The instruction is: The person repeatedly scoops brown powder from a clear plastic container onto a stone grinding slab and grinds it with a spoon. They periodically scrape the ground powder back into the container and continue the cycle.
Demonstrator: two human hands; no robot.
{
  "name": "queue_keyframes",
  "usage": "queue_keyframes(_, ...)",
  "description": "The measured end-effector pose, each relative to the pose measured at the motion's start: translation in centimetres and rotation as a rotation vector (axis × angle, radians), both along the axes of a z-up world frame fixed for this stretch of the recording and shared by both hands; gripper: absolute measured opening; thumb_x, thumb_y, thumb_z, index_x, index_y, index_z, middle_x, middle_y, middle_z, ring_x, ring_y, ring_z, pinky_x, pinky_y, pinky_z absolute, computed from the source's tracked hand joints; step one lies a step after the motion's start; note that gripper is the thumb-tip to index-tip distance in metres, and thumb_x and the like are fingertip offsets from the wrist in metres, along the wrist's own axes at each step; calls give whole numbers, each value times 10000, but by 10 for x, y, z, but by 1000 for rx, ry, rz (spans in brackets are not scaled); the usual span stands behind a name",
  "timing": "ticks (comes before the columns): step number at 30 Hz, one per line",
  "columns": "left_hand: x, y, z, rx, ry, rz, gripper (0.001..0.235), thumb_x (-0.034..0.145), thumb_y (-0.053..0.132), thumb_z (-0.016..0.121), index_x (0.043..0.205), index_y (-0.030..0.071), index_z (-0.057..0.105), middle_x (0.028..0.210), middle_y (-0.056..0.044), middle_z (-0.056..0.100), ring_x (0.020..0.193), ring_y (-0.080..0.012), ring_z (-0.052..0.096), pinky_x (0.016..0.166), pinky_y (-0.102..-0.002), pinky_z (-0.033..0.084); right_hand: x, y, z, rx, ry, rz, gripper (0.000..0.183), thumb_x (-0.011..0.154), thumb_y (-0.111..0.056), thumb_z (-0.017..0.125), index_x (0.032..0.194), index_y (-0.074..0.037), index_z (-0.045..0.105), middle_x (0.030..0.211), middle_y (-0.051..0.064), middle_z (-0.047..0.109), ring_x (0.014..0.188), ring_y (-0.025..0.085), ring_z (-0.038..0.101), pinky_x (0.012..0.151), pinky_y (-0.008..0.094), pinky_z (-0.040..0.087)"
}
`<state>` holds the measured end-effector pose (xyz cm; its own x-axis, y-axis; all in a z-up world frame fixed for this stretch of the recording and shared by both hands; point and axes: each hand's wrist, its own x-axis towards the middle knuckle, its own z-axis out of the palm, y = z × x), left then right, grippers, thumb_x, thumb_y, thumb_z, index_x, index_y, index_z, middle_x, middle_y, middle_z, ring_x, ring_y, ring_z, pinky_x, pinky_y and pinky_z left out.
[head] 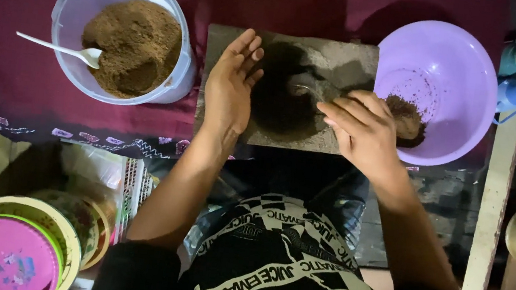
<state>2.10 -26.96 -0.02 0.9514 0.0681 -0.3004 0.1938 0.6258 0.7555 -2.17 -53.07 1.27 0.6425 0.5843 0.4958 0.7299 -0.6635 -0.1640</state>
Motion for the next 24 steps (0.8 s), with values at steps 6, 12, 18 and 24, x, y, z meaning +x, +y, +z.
queue_keyframes(6,0,2,0,-4,14,-6,521,972,213,436,1460,83,564,1433,-101,624,1282,-217,603,1011,-395,418,0,2,-8,85,86,-66,195,996,-32,679,1160,-37,785,1054,98,794,1040,302,636,885,442,527)
queue_keyframes(12,0,2,-11,-27,-8,-8,515,984,213,452,1466,71,565,1388,-87,628,1246,-211,599,995,-393,427,-2,25,1,-253,-80,-232,159,1015,-190,736,1151,-143,803,1011,-28,811,957,151,613,790,318,419)
queue_keyframes(18,1,4,-16,-38,7,24,491,966,194,465,1429,102,602,1365,-67,645,1231,-192,616,990,-388,424,5,51,15,-120,56,-5,160,1047,-133,638,1076,-122,795,959,4,802,927,177,651,775,325,366)
queue_keyframes(24,0,3,-20,-11,-72,-11,474,1004,210,444,1445,110,590,1354,-58,636,1262,-207,597,1006,-421,418,-2,54,23,-117,213,-14,121,1006,-82,678,1047,-99,791,828,21,762,836,182,589,757,356,360)
